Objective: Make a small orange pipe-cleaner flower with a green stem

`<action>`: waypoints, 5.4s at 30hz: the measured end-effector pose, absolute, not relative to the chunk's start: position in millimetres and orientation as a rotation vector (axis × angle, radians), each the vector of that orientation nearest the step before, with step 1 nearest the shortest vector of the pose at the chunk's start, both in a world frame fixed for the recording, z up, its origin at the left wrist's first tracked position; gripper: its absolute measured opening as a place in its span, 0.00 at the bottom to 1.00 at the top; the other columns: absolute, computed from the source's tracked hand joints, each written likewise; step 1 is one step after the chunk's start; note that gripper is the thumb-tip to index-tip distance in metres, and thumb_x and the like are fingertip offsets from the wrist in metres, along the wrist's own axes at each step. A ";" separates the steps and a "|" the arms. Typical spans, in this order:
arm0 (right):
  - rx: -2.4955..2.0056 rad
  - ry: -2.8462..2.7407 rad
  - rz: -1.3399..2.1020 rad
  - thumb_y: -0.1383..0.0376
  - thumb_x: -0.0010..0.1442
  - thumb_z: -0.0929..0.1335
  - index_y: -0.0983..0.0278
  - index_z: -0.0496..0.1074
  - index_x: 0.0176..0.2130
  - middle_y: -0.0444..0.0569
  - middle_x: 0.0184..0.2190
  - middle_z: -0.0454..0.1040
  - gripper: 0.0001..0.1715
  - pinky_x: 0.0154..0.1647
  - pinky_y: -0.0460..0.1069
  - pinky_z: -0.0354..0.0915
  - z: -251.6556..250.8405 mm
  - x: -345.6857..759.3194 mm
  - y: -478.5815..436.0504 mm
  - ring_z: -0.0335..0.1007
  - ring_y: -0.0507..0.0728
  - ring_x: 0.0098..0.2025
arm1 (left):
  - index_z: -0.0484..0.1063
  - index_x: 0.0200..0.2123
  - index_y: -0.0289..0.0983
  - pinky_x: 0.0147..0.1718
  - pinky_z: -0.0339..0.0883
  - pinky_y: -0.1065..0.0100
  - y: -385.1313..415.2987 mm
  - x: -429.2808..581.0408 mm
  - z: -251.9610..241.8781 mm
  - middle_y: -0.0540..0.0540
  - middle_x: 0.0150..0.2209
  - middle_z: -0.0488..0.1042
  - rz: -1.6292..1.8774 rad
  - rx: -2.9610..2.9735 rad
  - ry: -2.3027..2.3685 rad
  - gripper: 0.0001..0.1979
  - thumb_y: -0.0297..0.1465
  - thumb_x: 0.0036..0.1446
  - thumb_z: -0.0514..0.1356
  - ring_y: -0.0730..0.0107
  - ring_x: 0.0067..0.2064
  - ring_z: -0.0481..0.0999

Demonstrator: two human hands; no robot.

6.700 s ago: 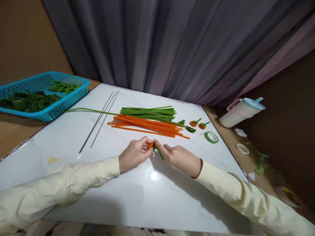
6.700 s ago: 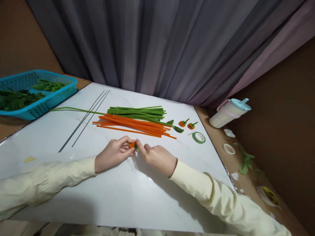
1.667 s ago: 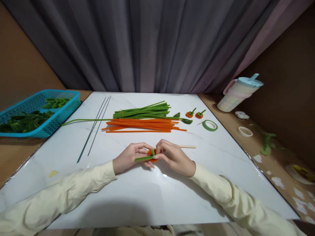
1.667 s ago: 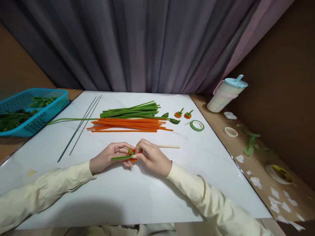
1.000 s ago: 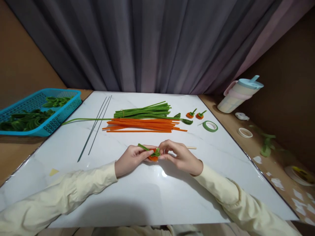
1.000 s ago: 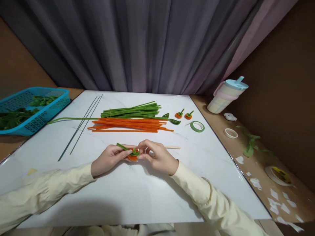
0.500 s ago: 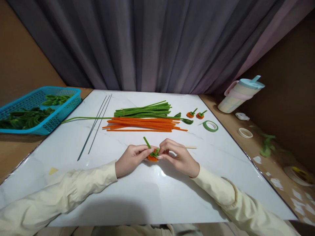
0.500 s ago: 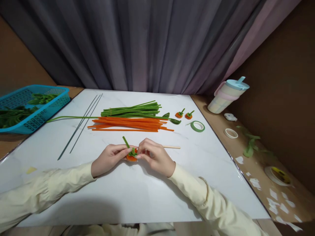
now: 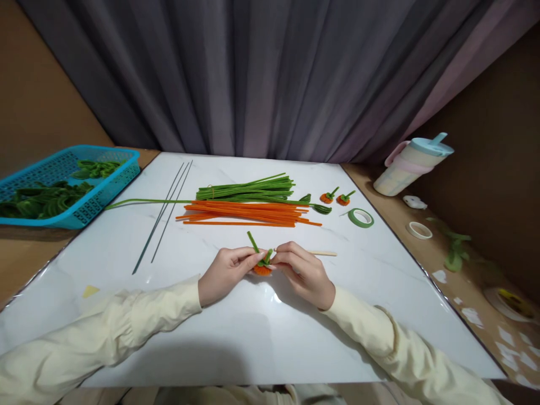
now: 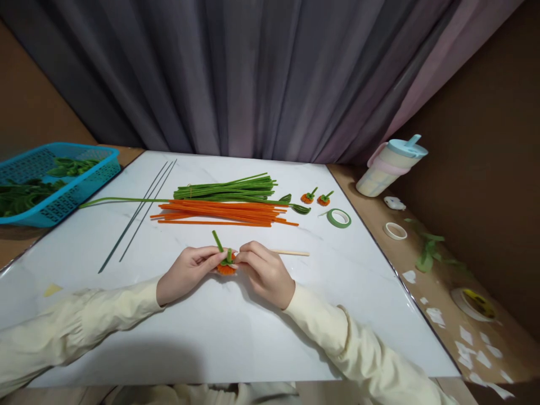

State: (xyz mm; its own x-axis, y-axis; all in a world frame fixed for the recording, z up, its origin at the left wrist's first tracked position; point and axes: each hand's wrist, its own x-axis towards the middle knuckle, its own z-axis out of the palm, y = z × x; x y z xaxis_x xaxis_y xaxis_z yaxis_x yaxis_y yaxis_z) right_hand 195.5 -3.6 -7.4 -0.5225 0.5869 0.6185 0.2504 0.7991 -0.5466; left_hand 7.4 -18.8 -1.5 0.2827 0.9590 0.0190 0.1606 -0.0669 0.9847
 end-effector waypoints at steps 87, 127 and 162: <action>-1.123 -1.839 1.656 0.55 0.62 0.59 0.64 0.60 0.26 0.36 0.15 0.56 0.18 0.17 0.42 0.48 23.5 192.0 -18.4 0.49 0.45 0.15 | 0.72 0.41 0.34 0.42 0.72 0.74 -29.1 4.3 -8.0 0.45 0.39 0.78 1.305 2.432 0.886 0.09 0.23 0.58 0.55 0.71 0.39 0.78; -1.079 -1.684 1.456 0.61 0.61 0.60 0.63 0.58 0.28 0.36 0.14 0.56 0.12 0.18 0.43 0.47 19.7 190.3 -18.1 0.48 0.46 0.15 | 0.58 0.35 0.39 0.19 0.57 0.76 -34.4 12.4 20.3 0.58 0.19 0.62 0.785 1.601 1.123 0.09 0.38 0.62 0.47 0.80 0.16 0.58; -1.217 -1.771 1.628 0.62 0.60 0.59 0.64 0.61 0.29 0.37 0.15 0.61 0.10 0.10 0.41 0.54 2.2 181.2 -20.7 0.55 0.46 0.11 | 0.55 0.26 0.39 0.23 0.54 0.71 -32.7 18.4 3.2 0.52 0.21 0.63 0.575 1.811 1.403 0.11 0.34 0.60 0.45 0.71 0.23 0.63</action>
